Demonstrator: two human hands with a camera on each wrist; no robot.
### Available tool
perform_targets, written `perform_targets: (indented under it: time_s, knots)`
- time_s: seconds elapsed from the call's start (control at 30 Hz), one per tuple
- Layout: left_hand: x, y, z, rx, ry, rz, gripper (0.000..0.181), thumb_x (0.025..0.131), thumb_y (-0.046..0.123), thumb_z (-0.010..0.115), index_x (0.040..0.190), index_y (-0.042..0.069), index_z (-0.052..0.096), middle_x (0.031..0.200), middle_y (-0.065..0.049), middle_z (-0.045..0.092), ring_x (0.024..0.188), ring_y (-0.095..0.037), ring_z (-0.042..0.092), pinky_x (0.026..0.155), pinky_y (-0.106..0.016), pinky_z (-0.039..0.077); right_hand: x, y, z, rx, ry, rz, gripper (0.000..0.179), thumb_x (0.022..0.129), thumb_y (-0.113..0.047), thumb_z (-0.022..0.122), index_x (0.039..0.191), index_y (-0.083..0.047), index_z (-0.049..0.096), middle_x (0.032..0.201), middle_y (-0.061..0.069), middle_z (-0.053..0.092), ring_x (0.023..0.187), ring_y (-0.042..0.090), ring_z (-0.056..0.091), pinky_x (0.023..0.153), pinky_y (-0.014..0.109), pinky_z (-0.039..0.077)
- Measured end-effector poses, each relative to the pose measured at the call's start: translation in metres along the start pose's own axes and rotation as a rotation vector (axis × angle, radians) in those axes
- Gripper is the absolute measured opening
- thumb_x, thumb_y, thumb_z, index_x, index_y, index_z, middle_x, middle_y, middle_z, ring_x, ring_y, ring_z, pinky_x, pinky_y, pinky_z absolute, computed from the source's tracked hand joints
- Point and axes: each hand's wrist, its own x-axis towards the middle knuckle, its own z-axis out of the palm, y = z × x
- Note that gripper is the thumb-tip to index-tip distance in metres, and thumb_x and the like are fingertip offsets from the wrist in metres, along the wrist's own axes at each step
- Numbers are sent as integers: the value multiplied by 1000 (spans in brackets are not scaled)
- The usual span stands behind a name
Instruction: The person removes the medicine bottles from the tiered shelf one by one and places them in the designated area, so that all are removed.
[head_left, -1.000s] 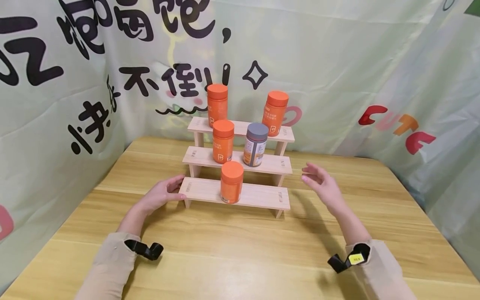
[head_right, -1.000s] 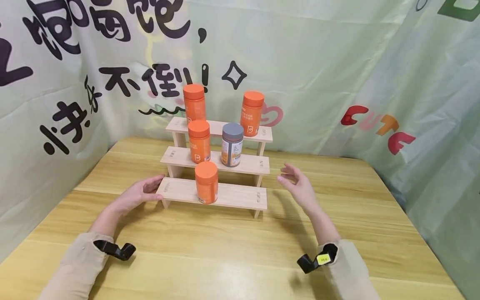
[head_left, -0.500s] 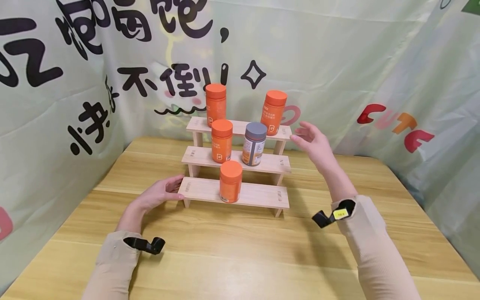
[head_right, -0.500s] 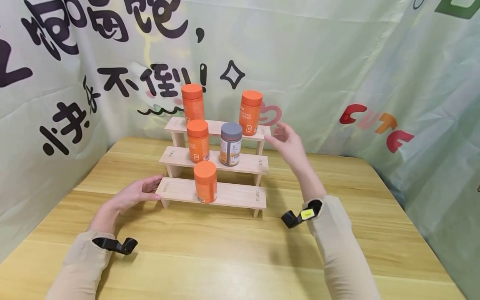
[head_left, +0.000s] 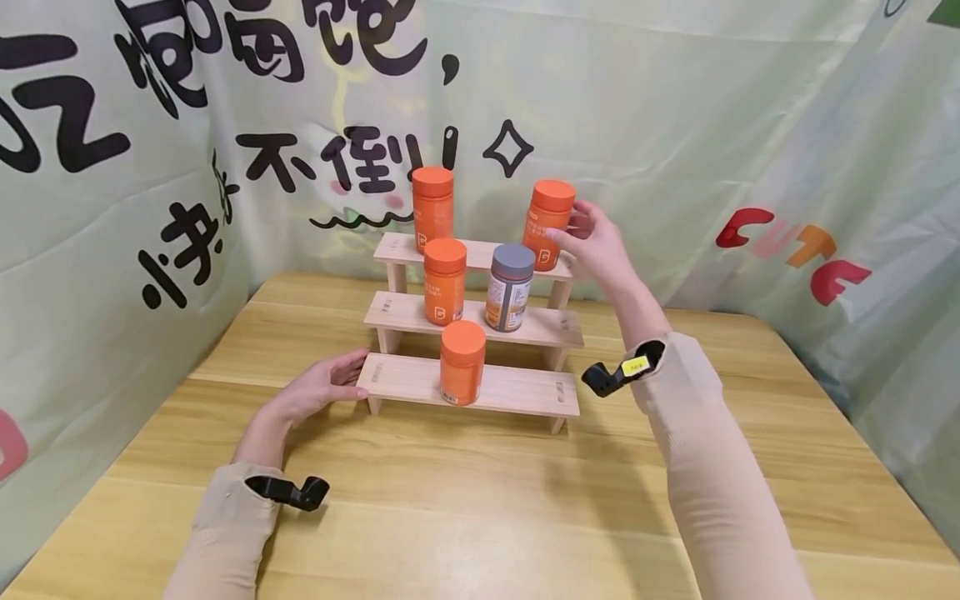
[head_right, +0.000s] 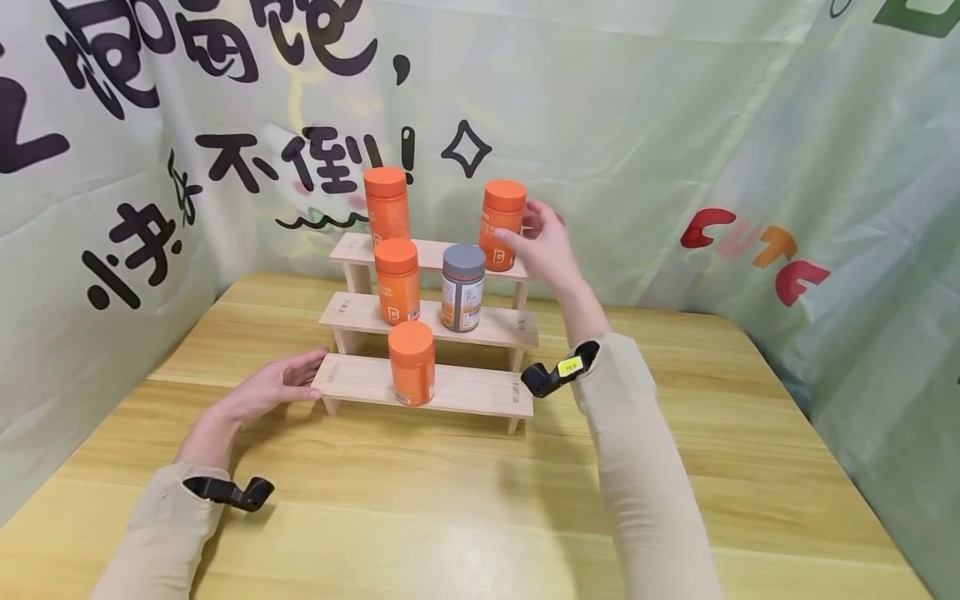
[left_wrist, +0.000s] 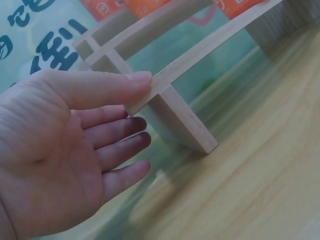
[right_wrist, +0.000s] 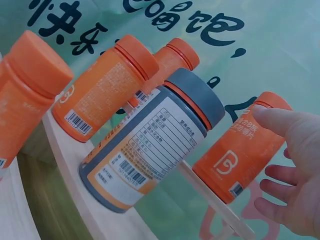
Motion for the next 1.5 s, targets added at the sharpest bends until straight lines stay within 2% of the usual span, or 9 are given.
perform_targets:
  time_s: [0.23, 0.47, 0.63, 0.83, 1.1, 1.37, 1.5]
  knots:
    - [1, -2, -1, 12, 4, 11, 77, 85, 9, 65, 143, -10, 17, 146, -29, 20, 134, -43, 21, 109, -51, 18, 11, 3, 11, -40, 21, 32, 67, 84, -18, 69, 138, -3, 34, 132, 16, 47, 117, 29, 48, 100, 38, 39]
    - [-1, -1, 1, 25, 6, 8, 77, 85, 9, 65, 143, -10, 17, 146, -30, 21, 133, -44, 22, 109, -51, 18, 11, 10, 19, -33, 59, 20, 59, 83, -16, 70, 130, 0, 38, 123, 17, 49, 111, 28, 51, 98, 38, 41]
    - [0, -2, 2, 23, 3, 9, 77, 85, 9, 65, 143, -10, 18, 146, -30, 21, 133, -43, 22, 108, -51, 19, 9, 13, 16, -35, 101, 17, 59, 83, -18, 70, 130, -1, 38, 122, 14, 48, 111, 25, 49, 97, 36, 41]
    - [-2, -4, 2, 10, 9, 12, 78, 84, 9, 66, 142, -11, 18, 145, -31, 22, 133, -44, 23, 108, -52, 19, 4, 11, -4, -25, 114, 1, 59, 84, -20, 68, 132, -3, 37, 123, 13, 48, 110, 24, 48, 95, 37, 42]
    - [-2, -6, 2, 13, 15, 5, 78, 84, 10, 67, 142, -10, 18, 145, -30, 22, 133, -44, 22, 108, -52, 19, -8, 21, -46, -59, 129, 28, 61, 87, -26, 64, 135, -3, 33, 123, 11, 45, 106, 22, 47, 87, 36, 46]
    - [1, -4, 0, -4, 30, 4, 78, 83, 7, 66, 142, -11, 19, 146, -30, 22, 133, -43, 22, 109, -52, 18, -25, 66, -76, -76, 190, 71, 63, 88, -28, 63, 136, -2, 31, 112, 1, 44, 99, 13, 47, 82, 28, 46]
    - [0, -3, 0, -5, 28, 4, 78, 83, 7, 66, 142, -11, 18, 145, -31, 22, 133, -44, 22, 108, -51, 18, -36, 91, -83, -153, 201, 103, 64, 87, -30, 63, 135, 1, 33, 112, 4, 45, 97, 12, 48, 79, 27, 45]
